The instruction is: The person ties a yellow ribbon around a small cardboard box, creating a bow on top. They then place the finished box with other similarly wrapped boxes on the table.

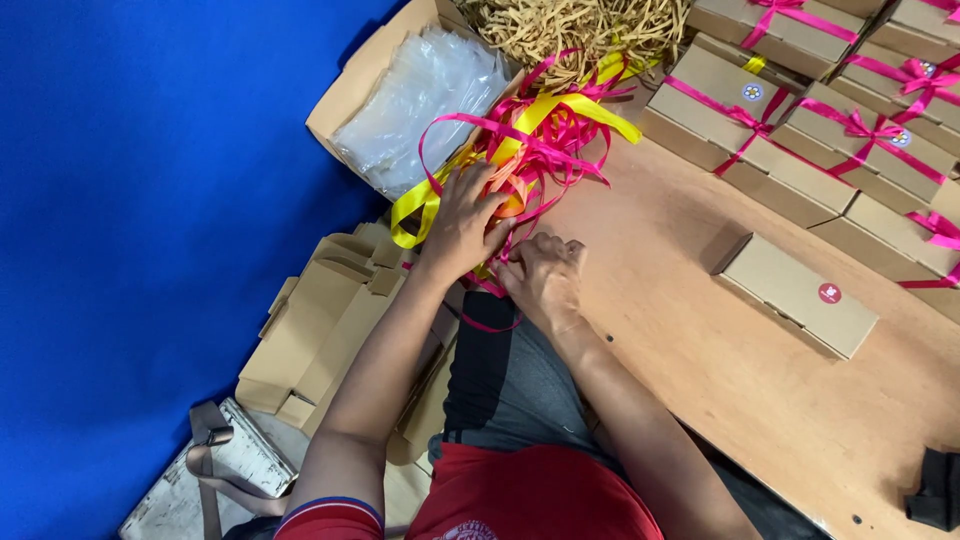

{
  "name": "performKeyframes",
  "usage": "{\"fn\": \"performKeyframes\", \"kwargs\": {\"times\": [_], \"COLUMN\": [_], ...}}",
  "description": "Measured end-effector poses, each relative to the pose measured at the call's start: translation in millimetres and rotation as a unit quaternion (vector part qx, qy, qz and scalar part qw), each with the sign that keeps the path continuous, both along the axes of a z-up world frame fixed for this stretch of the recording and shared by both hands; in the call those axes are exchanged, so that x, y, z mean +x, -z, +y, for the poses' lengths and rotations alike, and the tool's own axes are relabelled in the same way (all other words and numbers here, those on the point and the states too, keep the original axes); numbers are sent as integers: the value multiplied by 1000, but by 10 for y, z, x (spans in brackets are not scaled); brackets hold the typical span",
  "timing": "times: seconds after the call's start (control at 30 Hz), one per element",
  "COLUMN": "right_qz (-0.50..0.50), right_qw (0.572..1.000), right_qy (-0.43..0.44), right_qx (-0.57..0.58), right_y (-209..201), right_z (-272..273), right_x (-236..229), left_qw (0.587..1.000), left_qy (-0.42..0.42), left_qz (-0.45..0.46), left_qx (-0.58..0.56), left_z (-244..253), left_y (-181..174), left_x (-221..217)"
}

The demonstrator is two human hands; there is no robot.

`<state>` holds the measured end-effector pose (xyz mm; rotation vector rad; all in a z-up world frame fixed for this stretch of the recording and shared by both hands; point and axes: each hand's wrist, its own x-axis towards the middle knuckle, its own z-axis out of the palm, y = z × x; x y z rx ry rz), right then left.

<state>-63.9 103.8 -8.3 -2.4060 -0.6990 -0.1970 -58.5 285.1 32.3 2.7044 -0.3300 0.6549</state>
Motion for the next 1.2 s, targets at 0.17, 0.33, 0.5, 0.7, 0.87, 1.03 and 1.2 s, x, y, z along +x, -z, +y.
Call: {"fn": "performKeyframes", "kwargs": {"times": [0.17,0.33,0.5,0.7,0.87,1.03,1.2], "right_qz": [46,118,318,251,190,152,-84], "right_qw": [995,972,862,799,759,680,916], "right_qy": [32,82,129,167,211,275,383], "right_qx": [81,186,373,520,586,662,-87], "right_y": [-65,-359,-625,-658,-816,334,2432], "right_z": [-51,-405,-1033,-1769,-2287,-4020,-6357], "right_x": [-21,-122,-197,-287,-399,-14,-805], "left_qw": [1000,999,999,999,999,998,998], "left_qy": [16,23,27,23,-2,-16,-23], "left_qz": [-3,-5,-20,-36,19,21,47], "left_qx": [23,23,11,13,45,52,41], "left_z": [153,190,193,175,125,145,114], "left_y": [243,271,222,186,82,155,117], "left_x": [73,88,111,156,166,187,188]}}
